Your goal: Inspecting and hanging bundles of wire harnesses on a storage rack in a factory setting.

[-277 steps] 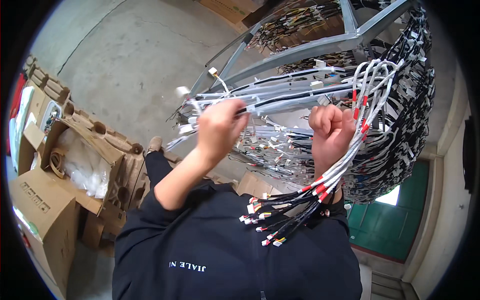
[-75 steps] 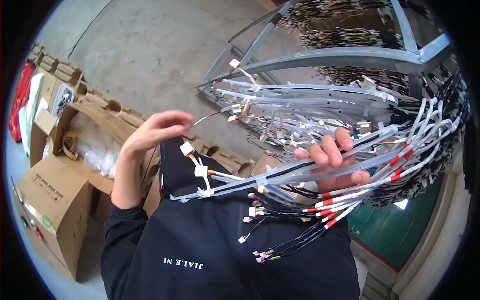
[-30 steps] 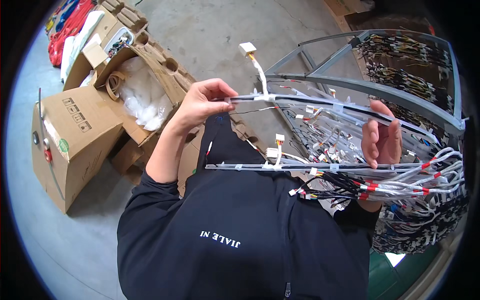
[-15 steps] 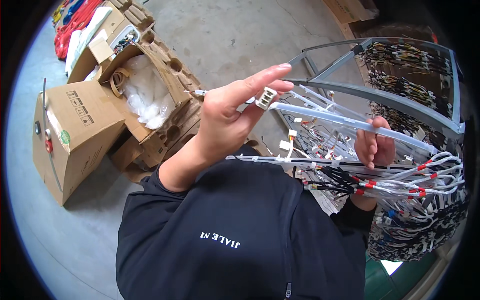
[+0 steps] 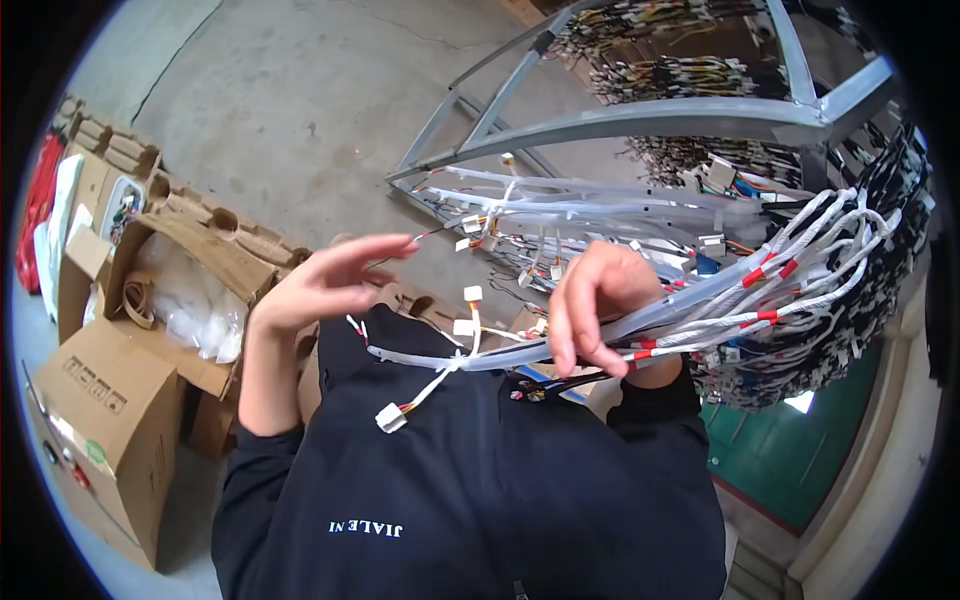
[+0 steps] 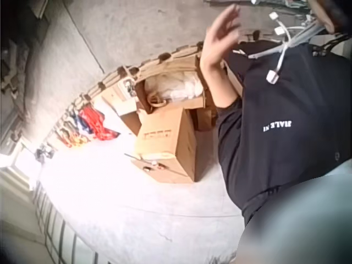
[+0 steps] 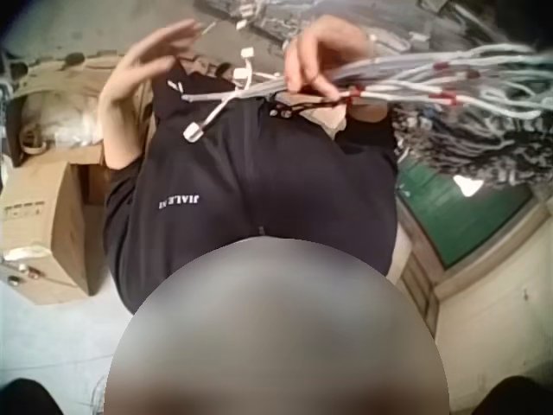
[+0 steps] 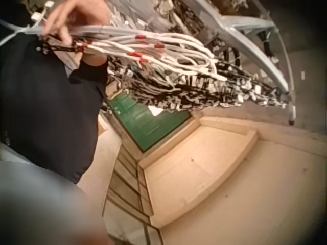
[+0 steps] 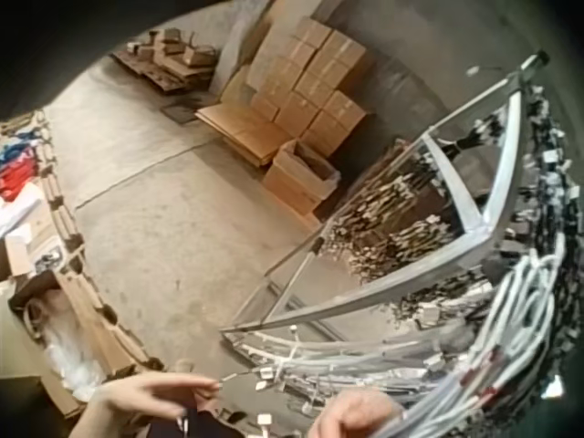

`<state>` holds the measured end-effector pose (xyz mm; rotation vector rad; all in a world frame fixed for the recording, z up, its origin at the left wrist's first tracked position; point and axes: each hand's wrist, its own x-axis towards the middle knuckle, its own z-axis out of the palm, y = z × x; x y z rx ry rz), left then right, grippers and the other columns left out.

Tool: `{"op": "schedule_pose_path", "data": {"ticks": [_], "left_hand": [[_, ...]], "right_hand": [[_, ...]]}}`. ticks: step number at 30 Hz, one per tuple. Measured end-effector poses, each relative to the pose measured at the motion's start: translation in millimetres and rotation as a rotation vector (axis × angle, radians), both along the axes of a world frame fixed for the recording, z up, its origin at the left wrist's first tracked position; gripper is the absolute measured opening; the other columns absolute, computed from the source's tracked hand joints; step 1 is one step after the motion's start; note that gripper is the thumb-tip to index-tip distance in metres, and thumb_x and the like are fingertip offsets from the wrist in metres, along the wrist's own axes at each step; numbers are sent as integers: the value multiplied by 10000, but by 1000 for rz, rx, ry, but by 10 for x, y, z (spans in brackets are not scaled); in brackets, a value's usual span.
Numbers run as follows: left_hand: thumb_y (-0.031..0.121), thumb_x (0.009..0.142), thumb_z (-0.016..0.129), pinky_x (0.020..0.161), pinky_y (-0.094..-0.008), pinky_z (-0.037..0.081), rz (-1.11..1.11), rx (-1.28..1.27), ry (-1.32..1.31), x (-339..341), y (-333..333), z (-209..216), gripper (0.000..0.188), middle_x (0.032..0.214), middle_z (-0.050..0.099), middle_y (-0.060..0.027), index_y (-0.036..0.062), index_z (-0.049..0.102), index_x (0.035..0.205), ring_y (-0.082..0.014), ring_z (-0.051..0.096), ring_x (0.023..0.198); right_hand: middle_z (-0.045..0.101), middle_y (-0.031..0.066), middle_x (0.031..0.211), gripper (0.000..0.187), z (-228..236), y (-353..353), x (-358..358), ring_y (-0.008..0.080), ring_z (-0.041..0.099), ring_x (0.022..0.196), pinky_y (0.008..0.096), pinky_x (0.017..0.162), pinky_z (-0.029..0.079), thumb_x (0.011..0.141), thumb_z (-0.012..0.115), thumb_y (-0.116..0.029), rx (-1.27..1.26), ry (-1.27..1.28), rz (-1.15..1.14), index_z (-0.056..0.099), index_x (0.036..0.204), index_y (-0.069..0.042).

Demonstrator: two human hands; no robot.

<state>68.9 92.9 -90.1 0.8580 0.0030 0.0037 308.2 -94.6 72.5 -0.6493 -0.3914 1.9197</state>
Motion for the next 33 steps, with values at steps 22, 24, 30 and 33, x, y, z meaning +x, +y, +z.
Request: {"op": "schedule_pose_path", "data": {"ticks": [22,24,30,33], "left_hand": [[140,774,595,811,-347,502,123,449,75,2020,-568,40,497,1143,653,-129,59,592,1264,-213,628,913],[111,782,647,828,-400,493,341,1011,73,1869,-502,255,239,878,707,-79,52,714,1003,-285,615,881],[-3,711,638,897,-388,444,562,1115,-179,1149,-229,489,255,1012,578,-110,43,533,938,-310,557,992],[-43,722,648,750,-373,516,579,951,-126,890,-313,584,302,975,631,-118,35,530,989,-305,634,899]], "right_hand": [[549,144,833,271,199,-60,82,151,603,575,311,576,596,791,742,-58,-150,-304,-148,571,934,95],[530,128,822,235,265,-60,91,148,599,575,319,571,605,802,733,-62,-156,-388,-168,546,856,70],[511,125,841,267,290,-153,187,115,570,604,317,623,629,842,706,-106,-135,-448,-192,479,786,23],[500,123,857,308,220,-152,192,114,571,635,330,620,636,845,709,-142,-127,-413,-243,462,743,12]]}}
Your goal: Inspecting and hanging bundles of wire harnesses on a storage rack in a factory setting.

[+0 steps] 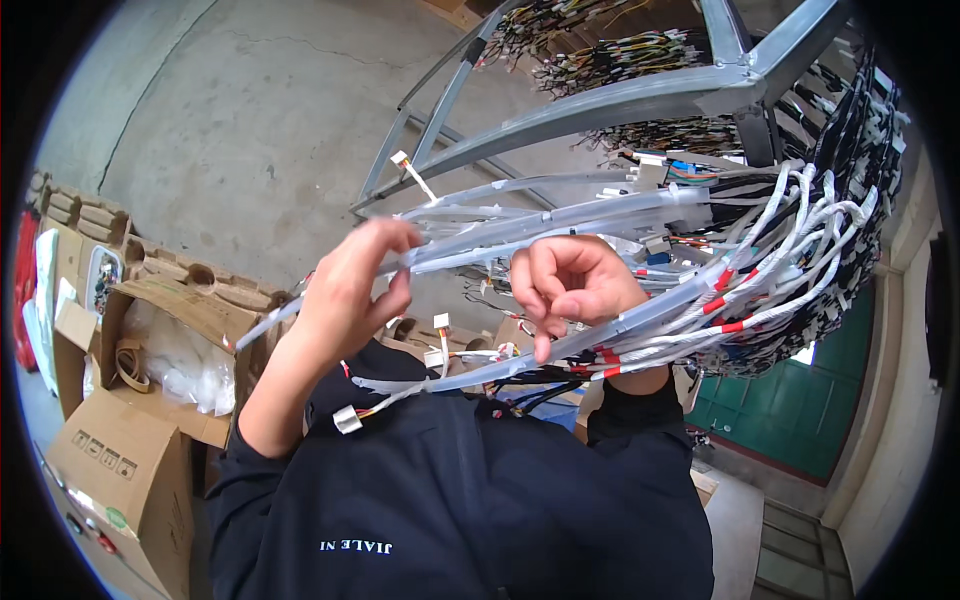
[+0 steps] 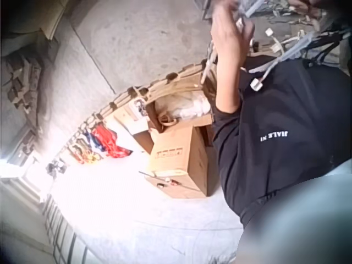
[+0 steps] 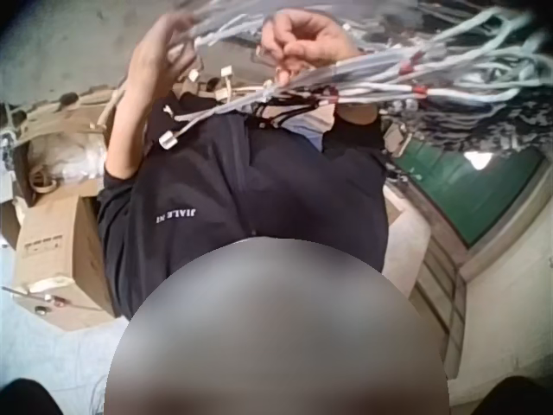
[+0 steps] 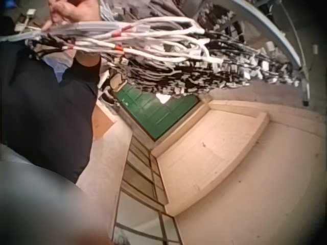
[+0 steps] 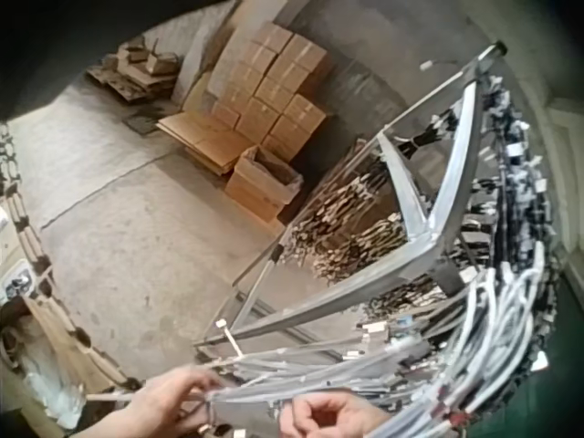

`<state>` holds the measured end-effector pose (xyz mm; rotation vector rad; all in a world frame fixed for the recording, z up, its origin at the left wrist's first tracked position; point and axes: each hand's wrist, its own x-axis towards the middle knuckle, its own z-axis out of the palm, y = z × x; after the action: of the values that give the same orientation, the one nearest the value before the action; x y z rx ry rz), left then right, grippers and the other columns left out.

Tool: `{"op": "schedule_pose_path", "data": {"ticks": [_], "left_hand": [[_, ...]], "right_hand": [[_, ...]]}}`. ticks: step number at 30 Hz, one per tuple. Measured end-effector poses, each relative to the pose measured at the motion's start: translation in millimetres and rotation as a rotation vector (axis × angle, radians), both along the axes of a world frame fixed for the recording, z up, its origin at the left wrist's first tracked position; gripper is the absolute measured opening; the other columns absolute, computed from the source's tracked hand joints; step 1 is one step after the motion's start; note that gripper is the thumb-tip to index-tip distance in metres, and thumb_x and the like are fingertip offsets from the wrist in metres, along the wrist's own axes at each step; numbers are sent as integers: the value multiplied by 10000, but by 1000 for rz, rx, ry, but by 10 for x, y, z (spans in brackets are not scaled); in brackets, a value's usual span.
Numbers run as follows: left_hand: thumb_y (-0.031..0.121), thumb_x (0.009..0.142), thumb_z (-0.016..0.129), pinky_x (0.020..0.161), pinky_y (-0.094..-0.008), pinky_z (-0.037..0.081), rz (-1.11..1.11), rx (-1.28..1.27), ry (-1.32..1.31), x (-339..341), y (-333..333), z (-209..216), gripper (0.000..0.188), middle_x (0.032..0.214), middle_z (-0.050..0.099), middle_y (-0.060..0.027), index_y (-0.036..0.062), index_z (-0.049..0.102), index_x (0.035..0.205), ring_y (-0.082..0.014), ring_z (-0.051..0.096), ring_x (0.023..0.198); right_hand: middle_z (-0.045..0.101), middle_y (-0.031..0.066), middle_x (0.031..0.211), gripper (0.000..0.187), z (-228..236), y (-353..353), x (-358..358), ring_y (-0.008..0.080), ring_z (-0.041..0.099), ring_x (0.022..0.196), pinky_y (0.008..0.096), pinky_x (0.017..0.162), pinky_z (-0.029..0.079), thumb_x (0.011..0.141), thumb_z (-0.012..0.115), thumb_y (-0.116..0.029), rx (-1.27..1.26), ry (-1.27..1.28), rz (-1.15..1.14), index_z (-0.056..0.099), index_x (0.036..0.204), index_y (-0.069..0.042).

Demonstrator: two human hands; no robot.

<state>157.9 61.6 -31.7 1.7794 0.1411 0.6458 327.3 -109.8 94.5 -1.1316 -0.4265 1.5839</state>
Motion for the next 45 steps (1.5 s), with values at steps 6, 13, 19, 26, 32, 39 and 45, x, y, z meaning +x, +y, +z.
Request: {"op": "schedule_pose_path", "data": {"ticks": [6,13,19,26,32,39,45], "left_hand": [[28,818,698,625,-326,522,18,-85,122,-445,-40,53,268,800,647,-126,39,598,1065,-252,665,701],[141,819,710,805,-314,477,-425,-254,486,-934,558,-185,273,920,685,-68,13,646,1051,-152,618,874],[135,919,584,841,-255,449,-612,-766,578,-1416,953,-648,305,1065,661,-20,-3,621,1188,-97,562,960],[164,934,595,833,-281,507,-563,-1029,559,-1672,966,-694,303,992,706,-92,-30,636,1163,-156,662,908],[178,849,729,804,-273,512,-387,-903,568,-1732,847,-638,279,844,702,-70,-33,691,1028,-125,660,844],[337,1003,487,907,-316,475,-462,-877,484,-1951,773,-662,412,982,707,-99,-17,678,1091,-183,648,955],[520,988,435,778,-245,449,-89,-813,850,-2515,766,-1198,560,914,704,-62,32,704,1040,-121,619,879]], "right_hand": [[520,143,927,856,128,112,-25,174,573,627,365,576,634,827,712,-211,-97,-109,-66,149,1439,-8],[556,98,831,432,51,177,-146,103,533,605,258,502,587,1003,488,-308,-55,-329,-98,554,1166,88],[511,130,874,441,-6,129,-124,124,524,563,299,458,590,1024,430,-282,13,-329,-105,481,1218,110],[475,135,878,446,-28,131,-57,113,488,538,271,416,575,1024,427,-311,69,-348,-73,465,1220,88],[449,123,884,441,-48,133,-90,120,498,558,270,417,578,1024,425,-314,84,-351,-80,472,1202,87],[405,124,946,422,-73,164,-67,127,503,583,258,428,583,1019,438,-316,140,-321,-17,483,1183,70],[379,112,960,383,-95,142,-17,114,504,597,250,424,590,1016,446,-307,167,-292,-17,463,1186,36]]}}
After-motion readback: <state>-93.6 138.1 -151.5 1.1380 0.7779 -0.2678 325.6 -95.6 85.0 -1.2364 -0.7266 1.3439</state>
